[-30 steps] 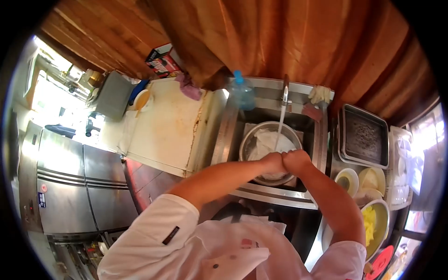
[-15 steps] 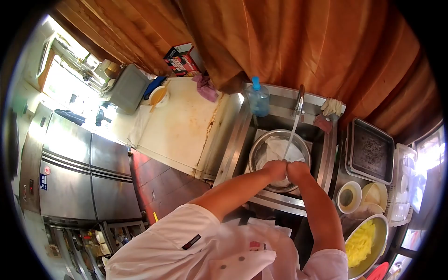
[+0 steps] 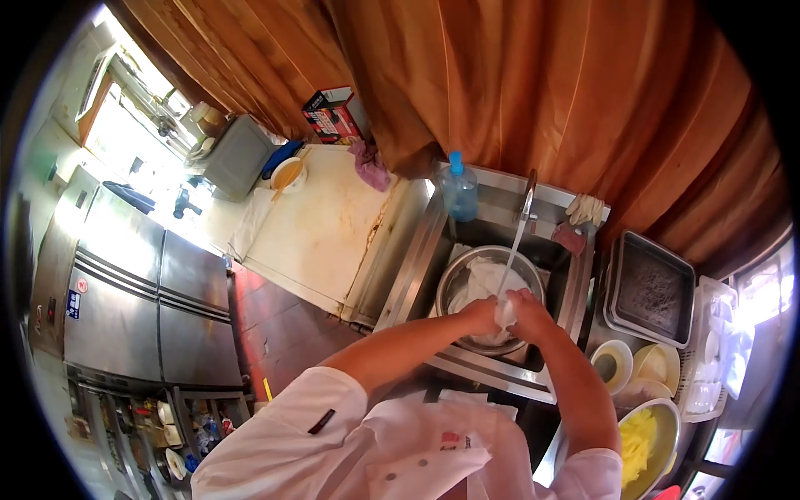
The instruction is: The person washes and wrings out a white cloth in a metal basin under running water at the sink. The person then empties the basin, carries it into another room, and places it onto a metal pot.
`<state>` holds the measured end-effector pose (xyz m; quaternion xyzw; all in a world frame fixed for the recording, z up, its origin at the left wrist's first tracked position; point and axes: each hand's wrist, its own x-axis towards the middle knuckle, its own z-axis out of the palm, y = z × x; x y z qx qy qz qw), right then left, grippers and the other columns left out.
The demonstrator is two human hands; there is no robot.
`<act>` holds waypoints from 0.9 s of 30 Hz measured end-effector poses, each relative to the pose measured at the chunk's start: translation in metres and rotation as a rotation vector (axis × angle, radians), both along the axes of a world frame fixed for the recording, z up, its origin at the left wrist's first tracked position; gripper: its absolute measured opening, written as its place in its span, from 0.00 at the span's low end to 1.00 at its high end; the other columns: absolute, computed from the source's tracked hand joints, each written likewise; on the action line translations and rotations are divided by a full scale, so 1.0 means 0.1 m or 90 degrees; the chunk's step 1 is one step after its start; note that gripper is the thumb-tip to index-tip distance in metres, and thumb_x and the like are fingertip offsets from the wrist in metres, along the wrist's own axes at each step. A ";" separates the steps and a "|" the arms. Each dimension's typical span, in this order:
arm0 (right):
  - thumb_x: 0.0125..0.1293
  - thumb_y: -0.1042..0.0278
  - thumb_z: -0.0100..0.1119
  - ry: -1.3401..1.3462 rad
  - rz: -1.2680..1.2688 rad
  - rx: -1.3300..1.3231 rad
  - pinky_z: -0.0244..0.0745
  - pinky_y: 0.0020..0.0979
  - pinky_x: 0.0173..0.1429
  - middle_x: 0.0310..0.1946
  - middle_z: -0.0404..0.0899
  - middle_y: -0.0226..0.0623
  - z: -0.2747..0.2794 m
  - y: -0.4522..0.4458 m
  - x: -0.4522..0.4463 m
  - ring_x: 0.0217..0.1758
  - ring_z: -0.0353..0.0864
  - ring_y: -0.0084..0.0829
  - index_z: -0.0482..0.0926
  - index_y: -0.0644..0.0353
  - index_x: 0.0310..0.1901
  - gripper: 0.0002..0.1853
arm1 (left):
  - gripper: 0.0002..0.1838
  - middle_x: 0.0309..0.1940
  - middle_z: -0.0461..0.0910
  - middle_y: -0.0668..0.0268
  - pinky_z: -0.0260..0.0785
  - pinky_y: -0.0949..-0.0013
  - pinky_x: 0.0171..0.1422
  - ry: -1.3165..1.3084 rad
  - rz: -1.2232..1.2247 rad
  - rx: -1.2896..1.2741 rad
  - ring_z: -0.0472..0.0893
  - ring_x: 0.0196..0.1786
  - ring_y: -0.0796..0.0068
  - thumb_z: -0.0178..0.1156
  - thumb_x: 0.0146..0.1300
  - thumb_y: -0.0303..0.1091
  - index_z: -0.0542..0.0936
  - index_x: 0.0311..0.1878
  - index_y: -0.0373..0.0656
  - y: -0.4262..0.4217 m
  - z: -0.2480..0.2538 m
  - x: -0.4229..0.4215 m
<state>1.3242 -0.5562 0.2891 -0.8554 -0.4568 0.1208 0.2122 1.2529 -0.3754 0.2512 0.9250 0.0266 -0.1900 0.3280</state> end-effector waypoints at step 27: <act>0.65 0.67 0.65 0.256 -0.341 0.135 0.80 0.37 0.57 0.55 0.81 0.50 -1.01 -0.04 -1.09 0.52 0.86 0.44 0.83 0.62 0.55 0.18 | 0.43 0.48 0.82 0.54 0.74 0.62 0.56 -0.349 0.824 -0.041 0.81 0.50 0.64 0.78 0.56 0.48 0.72 0.66 0.27 4.03 0.98 -1.82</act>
